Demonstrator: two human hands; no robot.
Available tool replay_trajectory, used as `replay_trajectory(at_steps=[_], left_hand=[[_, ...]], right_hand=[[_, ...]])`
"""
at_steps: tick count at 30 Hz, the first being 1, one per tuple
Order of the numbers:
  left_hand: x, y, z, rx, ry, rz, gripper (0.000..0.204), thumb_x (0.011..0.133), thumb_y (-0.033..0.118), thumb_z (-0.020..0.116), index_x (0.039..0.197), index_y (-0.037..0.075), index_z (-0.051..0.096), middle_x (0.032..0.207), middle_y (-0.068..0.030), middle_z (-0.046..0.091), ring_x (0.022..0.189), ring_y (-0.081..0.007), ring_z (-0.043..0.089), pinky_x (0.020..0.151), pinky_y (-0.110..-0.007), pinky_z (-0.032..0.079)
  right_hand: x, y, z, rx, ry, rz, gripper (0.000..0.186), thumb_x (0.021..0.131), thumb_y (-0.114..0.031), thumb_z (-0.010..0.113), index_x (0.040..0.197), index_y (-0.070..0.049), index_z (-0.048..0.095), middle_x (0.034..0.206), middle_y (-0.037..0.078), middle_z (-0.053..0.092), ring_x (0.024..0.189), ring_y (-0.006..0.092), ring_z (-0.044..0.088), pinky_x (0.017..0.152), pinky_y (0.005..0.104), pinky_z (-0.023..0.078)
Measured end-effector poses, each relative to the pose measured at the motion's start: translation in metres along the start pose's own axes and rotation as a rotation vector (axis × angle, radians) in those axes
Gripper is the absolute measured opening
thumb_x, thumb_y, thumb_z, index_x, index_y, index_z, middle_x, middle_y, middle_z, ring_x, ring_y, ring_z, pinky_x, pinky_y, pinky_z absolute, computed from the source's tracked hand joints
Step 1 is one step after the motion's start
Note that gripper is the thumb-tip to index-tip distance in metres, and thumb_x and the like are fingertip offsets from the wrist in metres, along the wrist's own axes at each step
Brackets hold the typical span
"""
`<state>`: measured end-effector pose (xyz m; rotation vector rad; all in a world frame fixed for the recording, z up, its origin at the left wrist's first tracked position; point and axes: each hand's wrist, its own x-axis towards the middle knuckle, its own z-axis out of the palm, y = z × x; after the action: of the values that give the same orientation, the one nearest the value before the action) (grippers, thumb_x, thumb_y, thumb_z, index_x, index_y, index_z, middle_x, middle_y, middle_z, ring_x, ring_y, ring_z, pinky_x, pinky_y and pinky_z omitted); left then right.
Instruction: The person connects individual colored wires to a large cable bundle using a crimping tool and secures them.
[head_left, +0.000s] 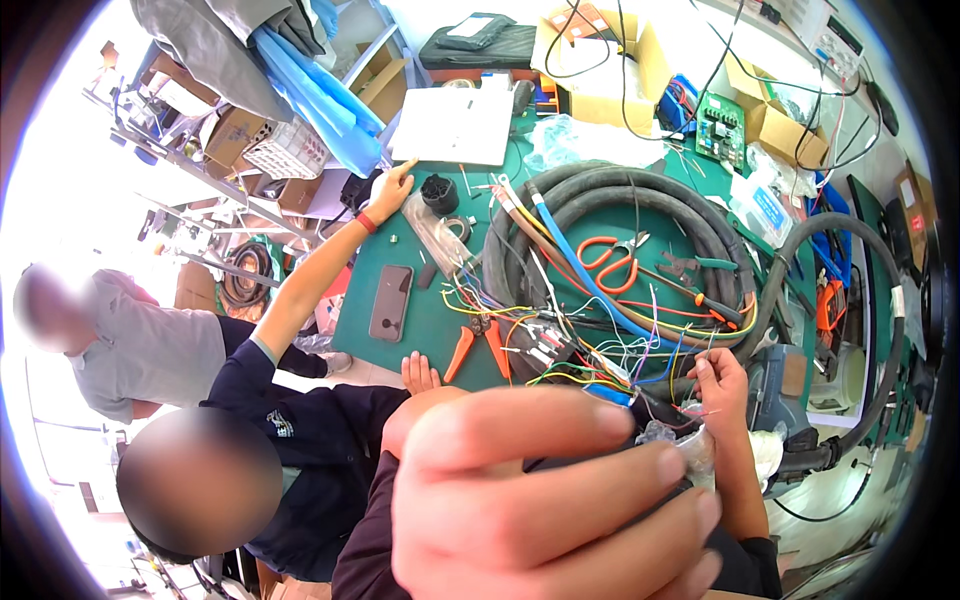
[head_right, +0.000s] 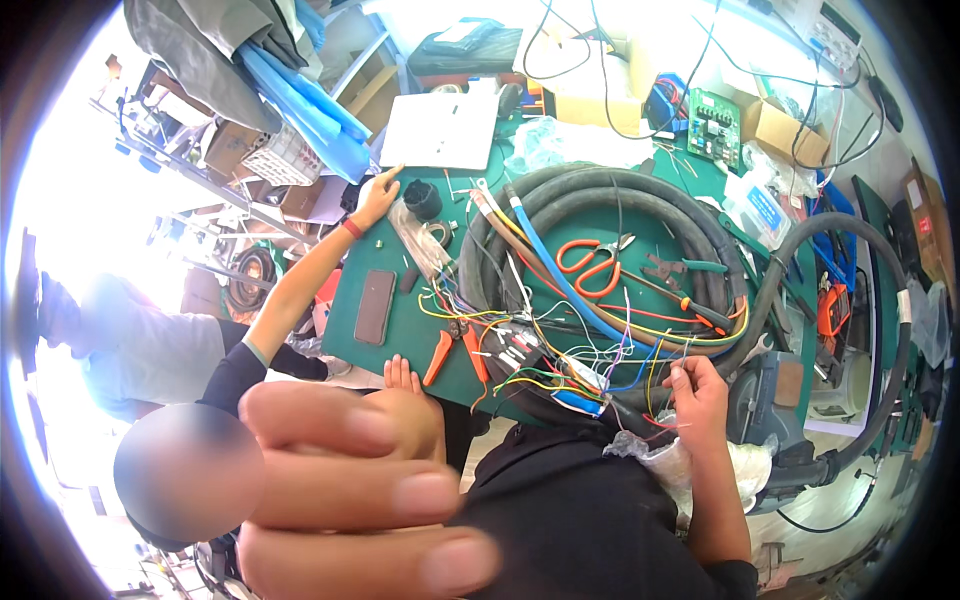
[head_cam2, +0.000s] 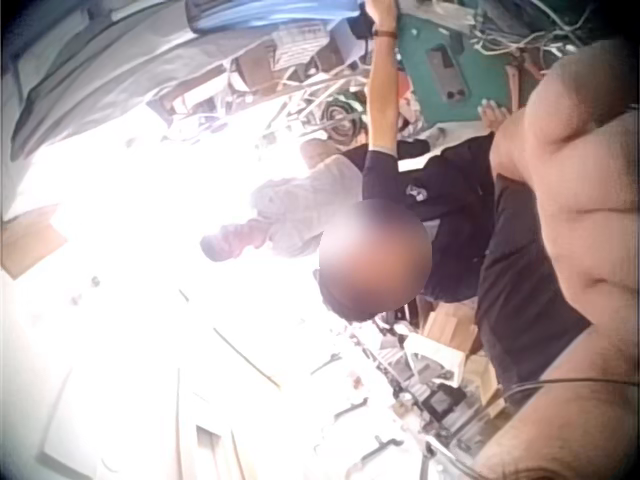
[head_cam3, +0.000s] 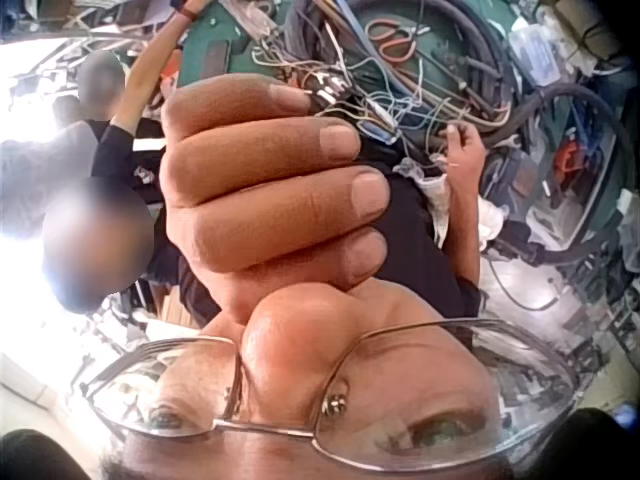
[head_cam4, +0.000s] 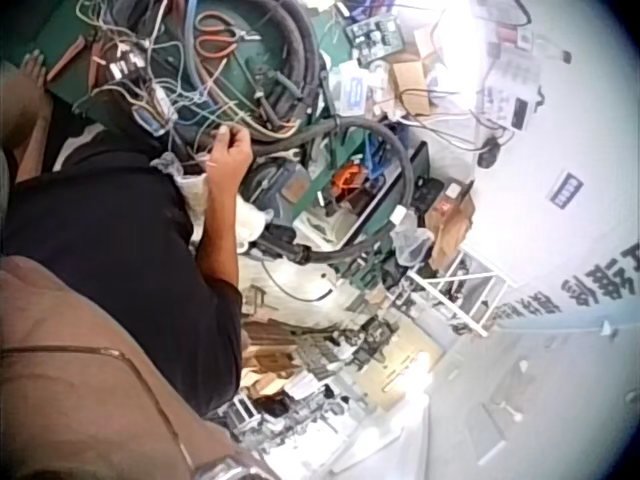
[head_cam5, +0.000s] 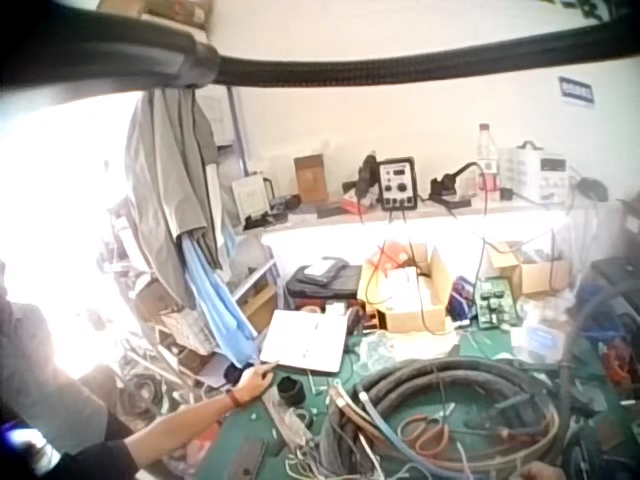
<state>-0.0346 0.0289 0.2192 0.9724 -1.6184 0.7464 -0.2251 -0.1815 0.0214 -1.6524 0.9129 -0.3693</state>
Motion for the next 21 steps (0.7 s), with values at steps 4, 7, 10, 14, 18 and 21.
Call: replay_trajectory(at_steps=[4,7,10,14,18,21], left_hand=[[0.006,-0.010,0.021,-0.057,-0.057,-0.031,0.018,0.076,0.003,0.062,0.093,0.001,0.065,0.090,-0.0111,0.066,0.077,-0.0211,0.063,0.068,-0.031,0.050],[-0.001,-0.003,0.011,-0.009,-0.075,-0.105,0.018,0.076,0.004,0.063,0.094,0.001,0.065,0.090,-0.0112,0.066,0.077,-0.0211,0.063,0.067,-0.031,0.050],[-0.013,-0.021,0.019,-0.156,-0.099,-0.142,0.018,0.076,0.004,0.063,0.094,0.001,0.066,0.090,-0.0112,0.067,0.076,-0.0210,0.063,0.067,-0.031,0.050],[-0.043,-0.025,0.026,-0.221,-0.203,-0.336,0.021,0.074,0.002,0.065,0.095,0.001,0.066,0.090,-0.0110,0.066,0.076,-0.0212,0.062,0.067,-0.031,0.048],[-0.082,-0.019,0.041,-0.280,-0.358,-0.611,0.026,0.073,-0.001,0.064,0.099,0.003,0.064,0.089,-0.0093,0.063,0.076,-0.0232,0.060,0.068,-0.034,0.047],[-0.113,-0.019,0.055,-0.272,-0.434,-0.739,0.026,0.075,-0.002,0.062,0.101,0.003,0.063,0.088,-0.0084,0.063,0.078,-0.0249,0.060,0.070,-0.035,0.047]], right_hand=[[0.004,0.004,-0.002,0.034,0.010,0.046,0.011,0.093,-0.012,0.056,0.094,-0.001,0.058,0.074,0.002,0.062,0.058,0.0035,0.047,0.053,0.0200,0.039],[0.009,-0.009,0.013,0.011,-0.077,0.018,0.012,0.093,-0.013,0.056,0.094,-0.001,0.058,0.074,0.002,0.062,0.058,0.0035,0.047,0.053,0.0200,0.039],[0.000,-0.003,0.002,0.017,0.043,0.052,0.012,0.093,-0.014,0.056,0.093,-0.002,0.058,0.074,0.002,0.061,0.059,0.0033,0.047,0.053,0.0199,0.038],[0.005,0.001,0.002,0.030,0.015,0.068,0.012,0.093,-0.013,0.056,0.092,-0.002,0.058,0.073,0.002,0.061,0.059,0.0032,0.047,0.053,0.0198,0.038],[0.006,-0.001,0.004,0.006,-0.009,0.061,0.011,0.093,-0.012,0.055,0.093,-0.002,0.058,0.073,0.001,0.061,0.059,0.0033,0.047,0.053,0.0199,0.039],[0.007,0.000,0.003,0.005,-0.004,0.088,0.010,0.093,-0.012,0.055,0.093,-0.002,0.058,0.073,0.001,0.061,0.059,0.0036,0.047,0.054,0.0197,0.039]])
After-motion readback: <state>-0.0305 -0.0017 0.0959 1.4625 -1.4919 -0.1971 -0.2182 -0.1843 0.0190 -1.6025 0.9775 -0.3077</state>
